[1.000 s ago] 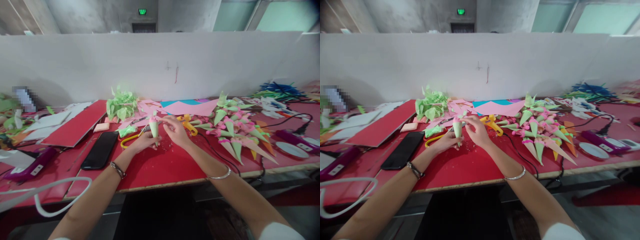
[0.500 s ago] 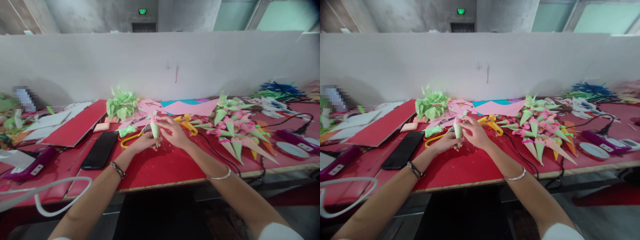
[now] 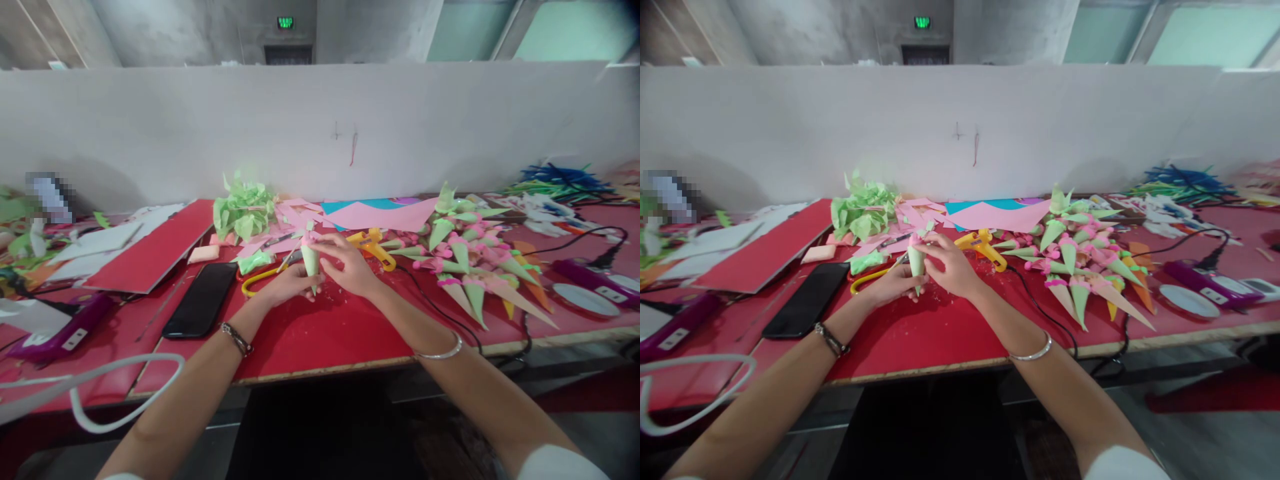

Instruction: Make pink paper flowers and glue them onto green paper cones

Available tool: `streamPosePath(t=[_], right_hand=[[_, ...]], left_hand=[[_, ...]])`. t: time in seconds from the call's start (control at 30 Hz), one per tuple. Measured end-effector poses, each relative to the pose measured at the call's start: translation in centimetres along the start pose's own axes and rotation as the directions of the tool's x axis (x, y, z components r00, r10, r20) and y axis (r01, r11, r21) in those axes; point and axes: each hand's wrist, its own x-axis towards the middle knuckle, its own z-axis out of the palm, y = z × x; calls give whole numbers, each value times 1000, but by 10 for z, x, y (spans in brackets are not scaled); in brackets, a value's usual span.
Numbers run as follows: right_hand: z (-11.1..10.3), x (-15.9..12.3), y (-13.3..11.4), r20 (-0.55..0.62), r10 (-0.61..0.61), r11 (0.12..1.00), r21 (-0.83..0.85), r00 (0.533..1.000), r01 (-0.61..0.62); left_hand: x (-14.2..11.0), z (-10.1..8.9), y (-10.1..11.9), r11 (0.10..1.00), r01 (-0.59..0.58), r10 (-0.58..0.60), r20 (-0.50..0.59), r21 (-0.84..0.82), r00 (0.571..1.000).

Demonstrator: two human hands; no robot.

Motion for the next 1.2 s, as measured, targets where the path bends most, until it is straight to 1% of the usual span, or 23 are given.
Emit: streamPosePath(t=[0.27, 0.53, 0.67, 0.83, 1.03, 1.2], right_hand=[[0, 0, 1, 5, 7, 1000, 26, 1000, -7], [0, 0, 1, 15, 50, 997, 62, 999, -50], [-1, 1, 1, 2, 73, 993, 95, 997, -73], [-1, 2, 2, -9, 99, 980, 173, 995, -96], [-1, 2, 2, -7, 155, 953, 264, 988, -147], [-1, 2, 1, -6, 159, 950, 274, 987, -151]], left_hand=[[0, 1, -1, 993, -19, 20, 8, -114, 1000], [-4, 5, 11, 983, 17, -23, -34, -182, 999], [-4, 5, 11, 979, 24, -35, -53, -200, 998], [-3, 3, 8, 974, 17, -25, -29, -227, 999], [-3, 3, 8, 976, 18, -25, -30, -219, 999], [-4, 2, 9, 972, 28, -37, -36, -233, 999]])
